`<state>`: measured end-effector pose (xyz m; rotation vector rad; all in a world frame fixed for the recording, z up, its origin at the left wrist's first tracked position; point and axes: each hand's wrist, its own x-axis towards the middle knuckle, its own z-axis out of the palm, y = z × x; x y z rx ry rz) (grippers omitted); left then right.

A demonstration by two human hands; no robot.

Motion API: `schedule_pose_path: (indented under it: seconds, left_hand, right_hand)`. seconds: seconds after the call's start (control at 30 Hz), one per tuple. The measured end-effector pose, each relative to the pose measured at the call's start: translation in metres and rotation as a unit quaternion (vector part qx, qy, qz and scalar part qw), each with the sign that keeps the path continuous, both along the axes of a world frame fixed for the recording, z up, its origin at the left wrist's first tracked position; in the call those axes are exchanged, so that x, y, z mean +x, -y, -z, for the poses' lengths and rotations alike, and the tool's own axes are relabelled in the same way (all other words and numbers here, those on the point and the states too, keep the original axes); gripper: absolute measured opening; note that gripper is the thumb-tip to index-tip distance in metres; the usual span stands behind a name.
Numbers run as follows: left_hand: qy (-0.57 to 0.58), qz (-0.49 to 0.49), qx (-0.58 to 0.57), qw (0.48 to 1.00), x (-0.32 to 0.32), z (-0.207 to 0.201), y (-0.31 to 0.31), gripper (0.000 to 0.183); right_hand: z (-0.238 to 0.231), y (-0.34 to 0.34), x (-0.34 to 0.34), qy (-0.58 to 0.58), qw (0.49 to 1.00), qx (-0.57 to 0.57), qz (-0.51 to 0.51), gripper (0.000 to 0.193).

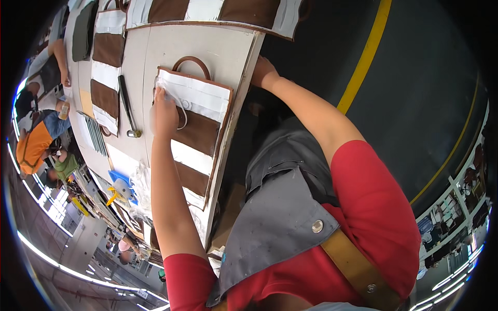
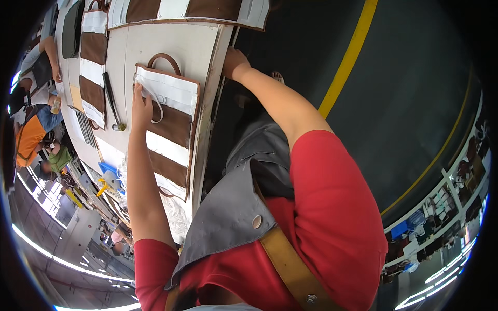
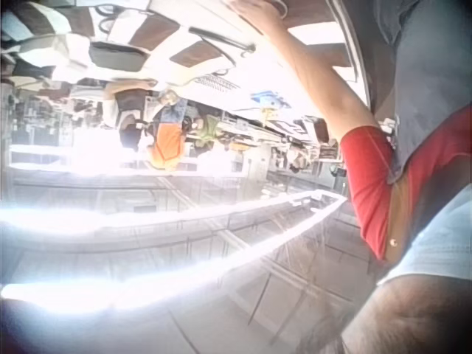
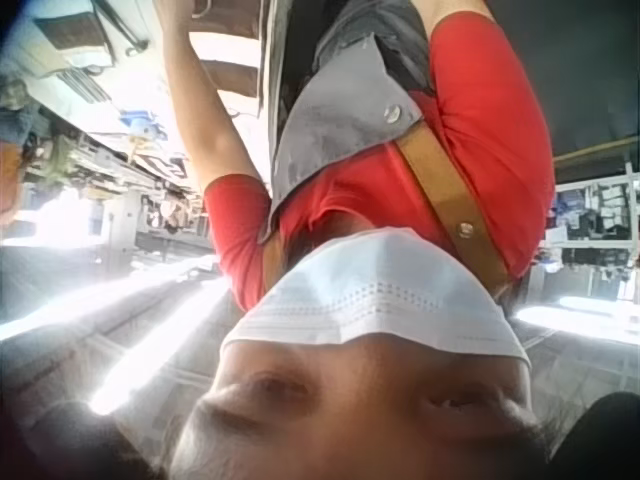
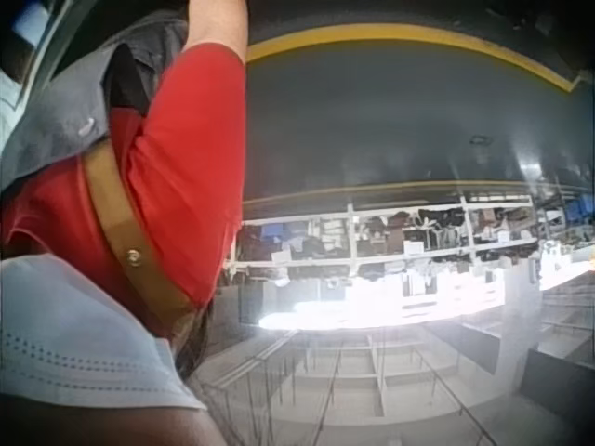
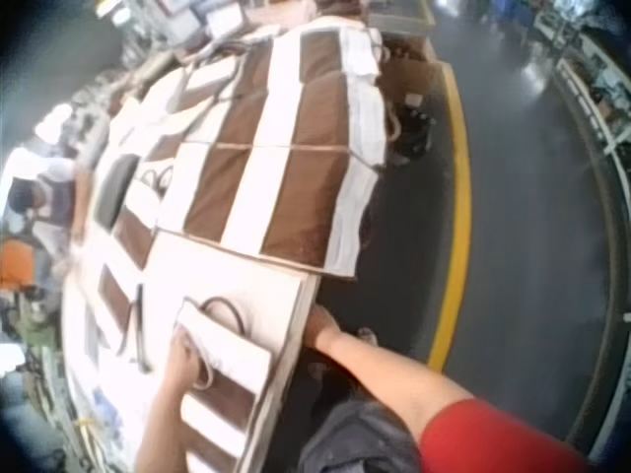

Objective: The person assembles a brown and white striped bag by hand. They align the edges of the fabric panels, insert white elastic loops into the seams, and secure the assembly using a hammer and metal fasteners.

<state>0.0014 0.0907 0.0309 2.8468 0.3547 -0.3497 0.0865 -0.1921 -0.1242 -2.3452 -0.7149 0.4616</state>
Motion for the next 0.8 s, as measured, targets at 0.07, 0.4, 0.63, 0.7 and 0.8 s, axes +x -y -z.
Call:
schedule_pose_path:
  seconds: [0.07,0.4,0.63,0.7,0.8]
  left_hand:
    - [0.007,0.006,-0.008,1.000,0.003,-0.003,0.008,0.048]
    - [0.019,0.053,0.016,0.998,0.004,0.001,-0.003,0.047]
    - [0.109,0.032,-0.008,0.993,-0.011,-0.005,-0.004,0.047]
    - [0.166,-0.002,-0.007,0.986,-0.034,-0.019,0.005,0.041]
    - [0.233,0.008,-0.030,0.972,-0.073,-0.050,0.033,0.023]
  right_hand:
    - [0.008,0.014,-0.011,0.080,0.996,0.039,0.029,0.026]
    - [-0.021,-0.028,-0.124,-0.135,0.939,0.096,-0.302,0.027]
    - [0.010,-0.070,-0.169,-0.117,0.910,0.043,-0.396,0.030]
    - [-0.037,-0.061,-0.170,-0.105,0.888,0.001,-0.448,0.033]
    - [-0.041,-0.070,-0.222,-0.169,0.888,0.037,-0.426,0.037]
